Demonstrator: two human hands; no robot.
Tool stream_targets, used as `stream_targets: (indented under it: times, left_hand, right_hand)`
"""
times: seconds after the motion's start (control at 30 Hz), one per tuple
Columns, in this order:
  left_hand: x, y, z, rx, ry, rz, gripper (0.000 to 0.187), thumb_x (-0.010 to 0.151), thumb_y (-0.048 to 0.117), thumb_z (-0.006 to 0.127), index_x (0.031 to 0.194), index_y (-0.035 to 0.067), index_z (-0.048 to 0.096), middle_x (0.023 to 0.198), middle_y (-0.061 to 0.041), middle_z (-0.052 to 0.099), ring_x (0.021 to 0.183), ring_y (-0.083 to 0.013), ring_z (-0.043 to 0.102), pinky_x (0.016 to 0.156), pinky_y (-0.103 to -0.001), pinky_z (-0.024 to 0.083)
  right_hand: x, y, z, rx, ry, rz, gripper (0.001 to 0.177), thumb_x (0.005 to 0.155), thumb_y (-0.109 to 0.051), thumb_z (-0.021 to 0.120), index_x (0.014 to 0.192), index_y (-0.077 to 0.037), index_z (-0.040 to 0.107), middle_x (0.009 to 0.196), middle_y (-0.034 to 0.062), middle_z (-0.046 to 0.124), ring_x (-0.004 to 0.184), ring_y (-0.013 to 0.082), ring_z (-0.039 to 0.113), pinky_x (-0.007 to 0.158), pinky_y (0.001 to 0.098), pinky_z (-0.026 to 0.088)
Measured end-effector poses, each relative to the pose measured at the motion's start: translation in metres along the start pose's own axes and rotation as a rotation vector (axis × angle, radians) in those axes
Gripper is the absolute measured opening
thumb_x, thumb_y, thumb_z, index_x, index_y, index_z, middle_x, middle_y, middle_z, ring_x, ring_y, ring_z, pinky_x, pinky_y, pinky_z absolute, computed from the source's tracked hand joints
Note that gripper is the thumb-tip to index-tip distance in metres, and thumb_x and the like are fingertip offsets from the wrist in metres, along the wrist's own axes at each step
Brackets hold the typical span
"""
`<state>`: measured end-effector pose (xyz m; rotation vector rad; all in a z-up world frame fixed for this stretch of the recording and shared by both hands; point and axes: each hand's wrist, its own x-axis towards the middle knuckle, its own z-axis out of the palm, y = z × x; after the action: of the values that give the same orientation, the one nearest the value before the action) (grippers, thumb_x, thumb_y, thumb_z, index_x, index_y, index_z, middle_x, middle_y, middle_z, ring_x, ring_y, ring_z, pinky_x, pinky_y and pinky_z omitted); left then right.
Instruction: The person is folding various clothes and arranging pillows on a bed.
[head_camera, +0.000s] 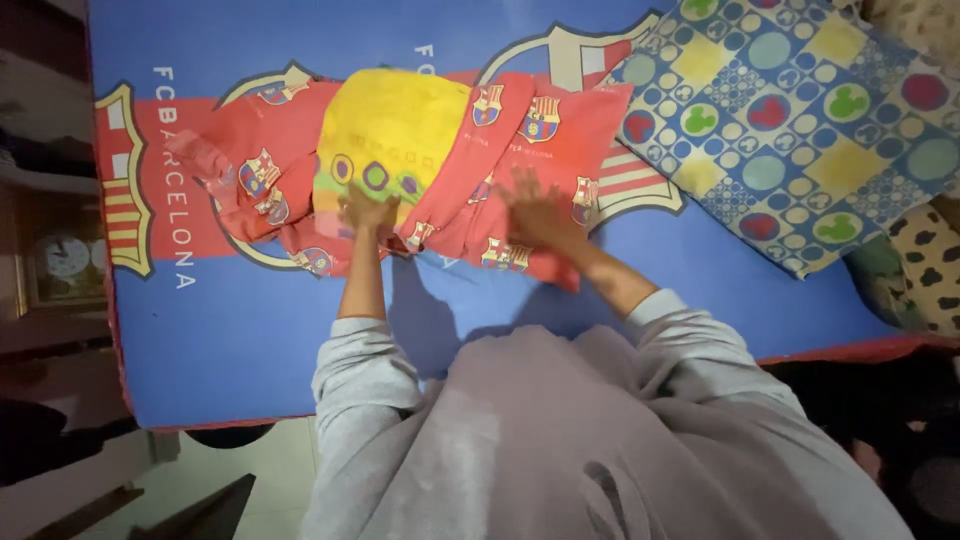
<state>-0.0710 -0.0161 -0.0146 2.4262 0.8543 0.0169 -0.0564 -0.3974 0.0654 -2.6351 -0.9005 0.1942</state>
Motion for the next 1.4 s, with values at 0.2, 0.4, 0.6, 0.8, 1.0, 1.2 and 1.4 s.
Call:
stream_targets:
  times: [0.2, 0.4, 0.6, 0.8, 1.0, 1.2, 1.4]
  left_hand:
    - [0.004, -0.042, 0.033, -0.716, -0.132, -0.746, 0.112, 0.075, 0.047, 0.084, 0.148, -0.015, 0.026, 0.117, -0.026, 0.065, 0.083, -0.0358, 0.069, 0.062, -0.052, 0.056]
    - [0.038, -0.075, 0.061, -0.368, 0.235, -0.408, 0.095, 0.074, 0.038, 0.091, 0.137, -0.017, 0.047, 0.122, -0.026, 0.071, 0.099, -0.0332, 0.071, 0.077, -0.044, 0.058]
    - [0.031, 0.006, 0.005, -0.379, 0.370, -0.219, 0.067, 0.084, 0.022, 0.082, 0.135, -0.007, 0.049, 0.120, -0.024, 0.070, 0.109, -0.0344, 0.068, 0.091, -0.043, 0.052]
    - [0.048, 0.040, -0.026, -0.583, 0.450, 0.013, 0.034, 0.087, 0.011, 0.078, 0.116, -0.004, 0.067, 0.113, -0.016, 0.078, 0.105, -0.0292, 0.075, 0.091, -0.040, 0.057]
    - [0.056, 0.035, -0.044, -0.636, 0.567, 0.095, 0.032, 0.086, 0.004, 0.075, 0.116, -0.004, 0.068, 0.115, -0.015, 0.078, 0.105, -0.0265, 0.075, 0.091, -0.039, 0.056]
    - [0.052, 0.001, -0.054, -0.605, 0.599, -0.025, 0.036, 0.085, 0.005, 0.078, 0.119, -0.002, 0.067, 0.113, -0.011, 0.077, 0.102, -0.0236, 0.074, 0.090, -0.038, 0.057]
    - [0.040, -0.047, -0.053, -0.422, 0.504, -0.007, 0.039, 0.088, 0.003, 0.073, 0.126, -0.001, 0.064, 0.121, -0.015, 0.073, 0.110, -0.0266, 0.070, 0.095, -0.037, 0.055]
  right_hand:
    - [-0.017, -0.044, -0.019, -0.226, -0.264, -0.111, 0.097, 0.072, -0.036, 0.071, 0.156, -0.024, 0.026, 0.164, 0.0202, 0.008, 0.150, 0.0462, 0.008, 0.102, 0.0813, 0.014]
    - [-0.032, 0.034, 0.140, -0.520, 0.024, -0.258, 0.065, 0.098, -0.022, 0.055, 0.158, 0.002, 0.042, 0.159, 0.0261, 0.040, 0.151, 0.0461, 0.032, 0.127, 0.0594, 0.017]
    - [-0.024, 0.051, 0.099, 0.194, 0.101, -0.314, 0.048, 0.092, -0.023, 0.059, 0.133, 0.001, 0.058, 0.138, 0.0226, 0.059, 0.138, 0.0353, 0.051, 0.122, 0.0476, 0.031]
    - [-0.011, 0.066, 0.037, 0.177, 0.189, -0.392, 0.046, 0.094, -0.017, 0.062, 0.138, -0.003, 0.061, 0.136, 0.0124, 0.065, 0.129, 0.0299, 0.063, 0.109, 0.0400, 0.049]
    - [-0.024, 0.084, 0.016, 0.118, 0.262, -0.452, 0.044, 0.097, -0.013, 0.057, 0.140, -0.004, 0.060, 0.135, 0.0147, 0.067, 0.124, 0.0278, 0.066, 0.107, 0.0401, 0.052]
    - [-0.079, 0.153, 0.002, 0.105, 0.264, -0.312, 0.039, 0.096, -0.006, 0.055, 0.134, -0.008, 0.066, 0.140, 0.0131, 0.067, 0.131, 0.0302, 0.064, 0.112, 0.0405, 0.051]
    - [-0.138, 0.213, -0.036, 0.175, 0.218, -0.022, 0.045, 0.086, 0.000, 0.057, 0.129, -0.003, 0.068, 0.135, 0.0162, 0.067, 0.131, 0.0331, 0.062, 0.110, 0.0402, 0.049]
